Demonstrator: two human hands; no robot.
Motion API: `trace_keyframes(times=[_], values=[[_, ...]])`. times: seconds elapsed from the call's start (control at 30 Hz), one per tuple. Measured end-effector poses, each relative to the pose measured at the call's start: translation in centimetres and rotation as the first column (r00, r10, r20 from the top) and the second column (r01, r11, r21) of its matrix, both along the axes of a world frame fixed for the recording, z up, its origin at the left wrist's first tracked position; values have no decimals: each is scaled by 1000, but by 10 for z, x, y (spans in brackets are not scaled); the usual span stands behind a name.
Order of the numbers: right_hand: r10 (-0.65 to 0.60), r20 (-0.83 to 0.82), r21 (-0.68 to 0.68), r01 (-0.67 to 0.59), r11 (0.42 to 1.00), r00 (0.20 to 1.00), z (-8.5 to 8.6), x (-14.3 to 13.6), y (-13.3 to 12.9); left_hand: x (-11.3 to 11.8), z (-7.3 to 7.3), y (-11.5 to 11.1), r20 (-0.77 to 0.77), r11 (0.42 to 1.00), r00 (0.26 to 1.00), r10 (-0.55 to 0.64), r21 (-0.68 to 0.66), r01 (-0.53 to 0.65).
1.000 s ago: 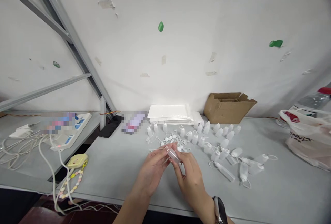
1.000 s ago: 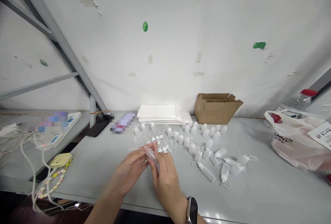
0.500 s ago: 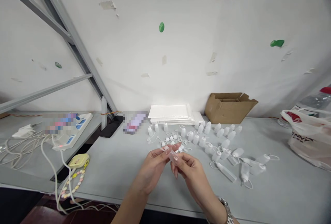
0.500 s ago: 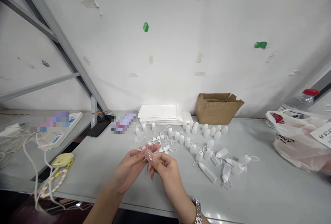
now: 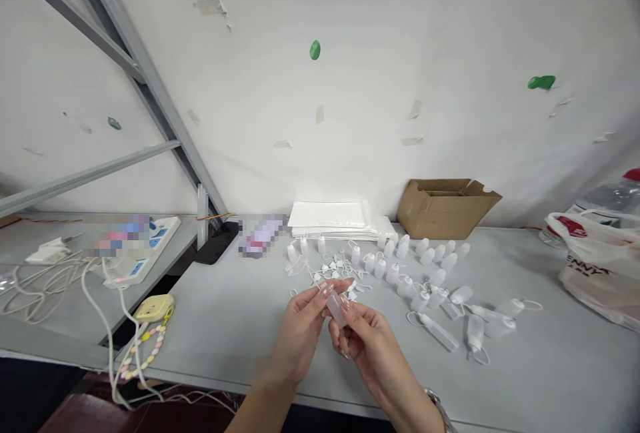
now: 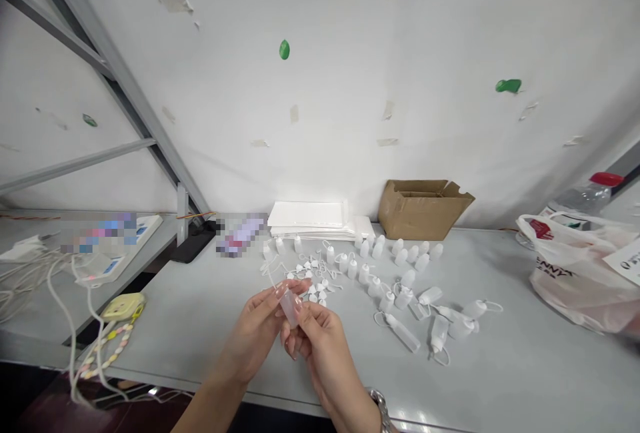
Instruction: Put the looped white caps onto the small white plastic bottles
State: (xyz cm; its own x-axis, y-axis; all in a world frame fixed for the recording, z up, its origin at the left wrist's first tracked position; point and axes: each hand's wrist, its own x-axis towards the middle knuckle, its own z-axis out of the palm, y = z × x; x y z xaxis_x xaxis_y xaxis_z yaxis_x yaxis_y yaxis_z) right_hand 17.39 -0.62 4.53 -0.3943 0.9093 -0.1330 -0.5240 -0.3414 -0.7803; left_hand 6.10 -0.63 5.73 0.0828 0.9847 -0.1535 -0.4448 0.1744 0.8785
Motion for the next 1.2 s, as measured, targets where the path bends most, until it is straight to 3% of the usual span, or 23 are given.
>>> trace_keyframes(times=[0.1, 0.17, 0.27, 0.37, 0.5, 0.77, 0.87, 1.0, 1.2], values=[[-178, 132, 135, 160, 978, 975, -5, -2, 0, 3, 1, -2, -54, 999, 998, 34, 15, -33], [-201, 149, 170, 175, 970, 968, -5, -1, 1, 1, 2, -1, -89, 999, 996, 31, 32, -28], [19, 28, 61, -21, 998, 999, -2, 5, 3, -7, 5, 2, -75, 999, 997, -22, 36, 24], [243, -137, -70, -254, 965, 960, 1, 11, 4, -15, 6, 5, -40, 992, 993, -108, 61, 110], [320, -260, -148, -365, 919, 911, 3, 15, 3, -16, 4, 6, -55, 979, 985, -163, 112, 168], [217, -268, -140, -261, 955, 939, 3, 10, -2, -11, 4, -2, 8, 989, 990, -139, 50, 139], [202, -126, -84, -213, 973, 971, 2, 8, 1, -12, 4, -4, -37, 995, 996, -84, 42, 86], [25, 154, 108, -42, 993, 988, -2, 7, 4, -13, 0, -3, -139, 998, 989, 50, 40, -45], [-87, 258, 179, 41, 983, 962, -4, 13, 7, -32, 2, 5, -298, 997, 954, -15, 71, 38]])
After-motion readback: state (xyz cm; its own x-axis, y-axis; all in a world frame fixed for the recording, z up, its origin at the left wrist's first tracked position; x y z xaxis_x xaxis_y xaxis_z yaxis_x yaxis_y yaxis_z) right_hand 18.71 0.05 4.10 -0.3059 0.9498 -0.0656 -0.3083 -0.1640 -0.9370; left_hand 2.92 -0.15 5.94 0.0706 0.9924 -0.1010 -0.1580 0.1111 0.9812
